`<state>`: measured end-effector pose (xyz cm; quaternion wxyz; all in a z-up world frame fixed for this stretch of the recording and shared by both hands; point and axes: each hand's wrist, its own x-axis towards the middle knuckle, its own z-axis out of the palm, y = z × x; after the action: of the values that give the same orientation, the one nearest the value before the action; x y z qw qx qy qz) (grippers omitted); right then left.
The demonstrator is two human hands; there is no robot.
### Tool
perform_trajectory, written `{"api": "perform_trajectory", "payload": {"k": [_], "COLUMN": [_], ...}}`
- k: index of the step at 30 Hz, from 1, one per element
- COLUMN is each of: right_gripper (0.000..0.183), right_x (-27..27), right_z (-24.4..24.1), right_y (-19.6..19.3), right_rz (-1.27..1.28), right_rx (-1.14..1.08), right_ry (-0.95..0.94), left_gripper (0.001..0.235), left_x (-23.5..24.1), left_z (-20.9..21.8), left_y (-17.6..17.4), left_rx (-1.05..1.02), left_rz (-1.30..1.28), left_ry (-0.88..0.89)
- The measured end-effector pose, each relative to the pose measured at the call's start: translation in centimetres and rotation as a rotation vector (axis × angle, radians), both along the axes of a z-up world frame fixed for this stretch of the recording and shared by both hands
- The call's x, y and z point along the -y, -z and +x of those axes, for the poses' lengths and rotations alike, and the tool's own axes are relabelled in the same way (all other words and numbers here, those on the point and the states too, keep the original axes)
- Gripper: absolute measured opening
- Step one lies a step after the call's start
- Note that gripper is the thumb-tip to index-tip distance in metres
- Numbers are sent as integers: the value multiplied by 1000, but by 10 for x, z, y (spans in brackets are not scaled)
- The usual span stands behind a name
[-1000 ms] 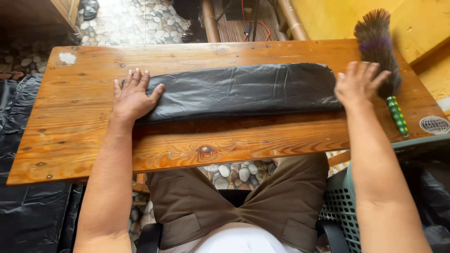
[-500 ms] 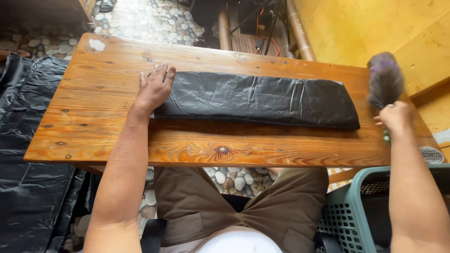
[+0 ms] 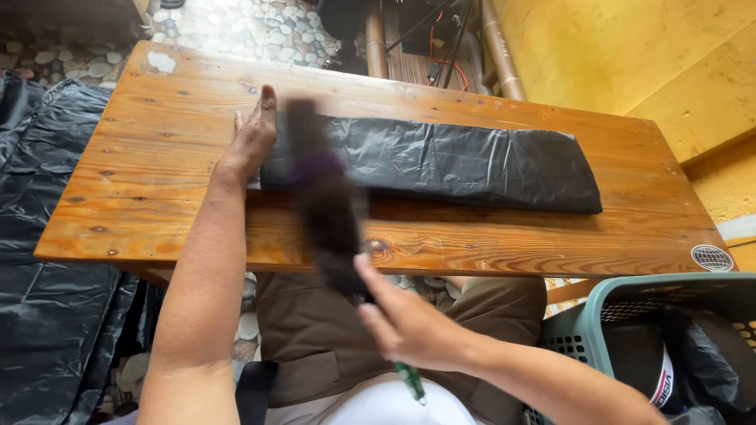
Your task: The person takes a black plastic bag from a basket, places it on a wooden table, and uses a feather duster to brush the surface. They then fold the bag multiple times by hand into a compact rectangular shape and place it into a basket.
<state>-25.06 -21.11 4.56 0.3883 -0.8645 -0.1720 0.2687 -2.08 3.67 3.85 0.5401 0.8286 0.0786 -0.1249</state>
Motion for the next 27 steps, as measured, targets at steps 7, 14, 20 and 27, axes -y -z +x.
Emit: {"api": "perform_trajectory", "payload": {"k": [7,14,20,27], "right_gripper": [70,59,26,66], "right_x": [2,163,160,59], "right_z": [20,43,46,17], "right_y": [30,58,23,-10], "right_rz": [398,274,113,-130], "right_rx": [-138,203,381,118], "right_ry": [364,821,1006,321], "left_gripper": [99,83,83,76], "left_x": [-12,-16,-18,-16], "left_z": [41,52,56,60], "left_y": [57,91,97,100], "left_rx": [244,486,477,485], "left_rz": [136,581,591,636], "left_ry": [88,250,221,221]}}
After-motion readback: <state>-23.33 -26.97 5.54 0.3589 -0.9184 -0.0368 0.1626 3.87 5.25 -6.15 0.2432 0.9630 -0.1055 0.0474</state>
